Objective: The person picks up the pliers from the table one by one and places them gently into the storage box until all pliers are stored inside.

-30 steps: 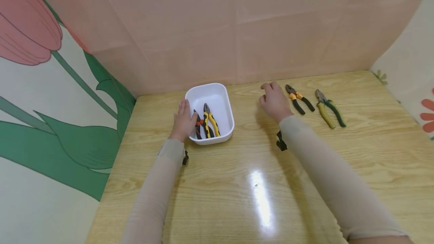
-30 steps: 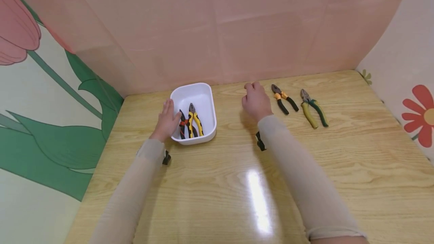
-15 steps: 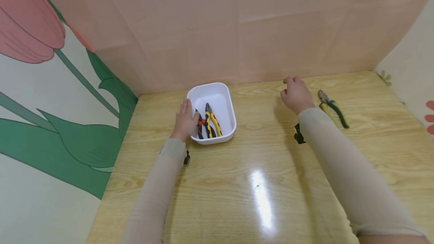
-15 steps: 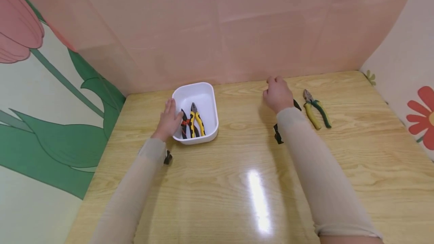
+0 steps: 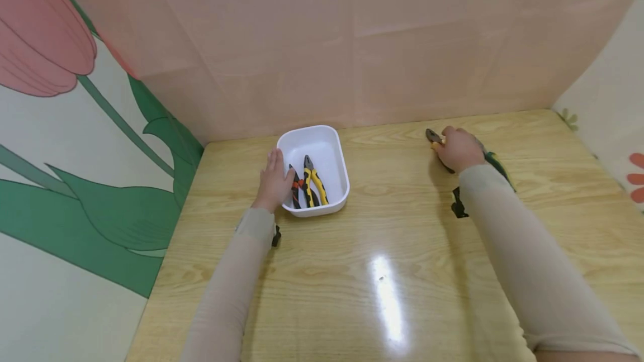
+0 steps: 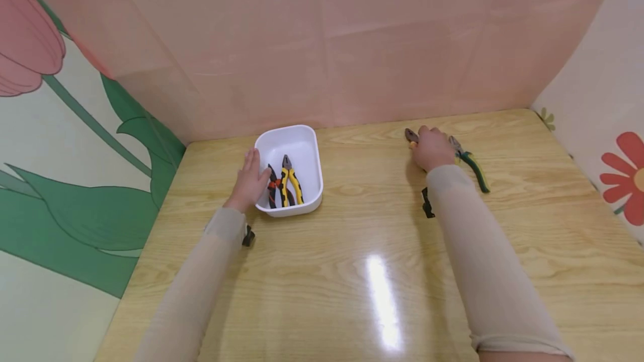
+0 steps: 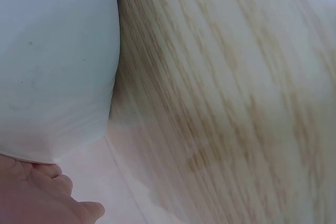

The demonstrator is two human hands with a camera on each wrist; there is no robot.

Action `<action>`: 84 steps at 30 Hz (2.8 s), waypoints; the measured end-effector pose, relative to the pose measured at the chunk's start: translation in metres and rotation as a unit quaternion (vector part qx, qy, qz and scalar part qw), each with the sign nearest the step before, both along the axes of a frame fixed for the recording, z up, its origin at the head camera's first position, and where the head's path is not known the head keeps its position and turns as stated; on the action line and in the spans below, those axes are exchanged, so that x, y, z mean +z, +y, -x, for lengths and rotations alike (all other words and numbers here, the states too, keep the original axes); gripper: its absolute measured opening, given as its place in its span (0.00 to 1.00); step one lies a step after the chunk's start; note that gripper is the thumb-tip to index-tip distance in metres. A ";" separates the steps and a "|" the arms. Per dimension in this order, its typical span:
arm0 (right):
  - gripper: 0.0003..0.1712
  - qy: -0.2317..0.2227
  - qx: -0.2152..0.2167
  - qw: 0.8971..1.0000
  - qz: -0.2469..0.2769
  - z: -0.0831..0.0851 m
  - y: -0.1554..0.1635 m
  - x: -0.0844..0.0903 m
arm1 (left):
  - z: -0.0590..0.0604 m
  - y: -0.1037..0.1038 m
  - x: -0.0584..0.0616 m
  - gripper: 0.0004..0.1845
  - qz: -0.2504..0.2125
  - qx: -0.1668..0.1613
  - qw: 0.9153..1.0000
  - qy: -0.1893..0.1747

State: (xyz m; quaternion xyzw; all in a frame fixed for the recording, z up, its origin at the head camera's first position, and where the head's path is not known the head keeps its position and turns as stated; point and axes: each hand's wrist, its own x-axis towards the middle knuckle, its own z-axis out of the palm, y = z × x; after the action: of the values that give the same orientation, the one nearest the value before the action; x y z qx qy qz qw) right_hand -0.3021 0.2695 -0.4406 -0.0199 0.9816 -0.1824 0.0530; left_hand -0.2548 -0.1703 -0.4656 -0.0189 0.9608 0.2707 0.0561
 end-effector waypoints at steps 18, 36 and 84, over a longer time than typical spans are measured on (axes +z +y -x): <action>0.21 -0.062 0.020 0.997 -0.031 0.007 0.016 -0.014 | 0.000 0.001 0.001 0.40 -0.006 -0.001 1.000 0.006; 0.18 -0.043 0.012 0.999 -0.017 0.002 0.014 -0.019 | 0.003 0.001 -0.002 0.39 -0.006 0.005 1.000 0.008; 0.16 -0.153 -0.128 0.932 0.302 -0.005 0.016 -0.019 | 0.004 -0.001 -0.004 0.40 -0.004 -0.001 1.000 0.003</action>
State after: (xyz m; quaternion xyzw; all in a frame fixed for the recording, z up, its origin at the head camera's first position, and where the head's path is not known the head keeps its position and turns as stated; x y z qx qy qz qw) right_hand -0.2974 0.2850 -0.4599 0.1187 0.8546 -0.4759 0.1706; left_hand -0.2583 -0.1709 -0.4699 -0.0172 0.9600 0.2741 0.0538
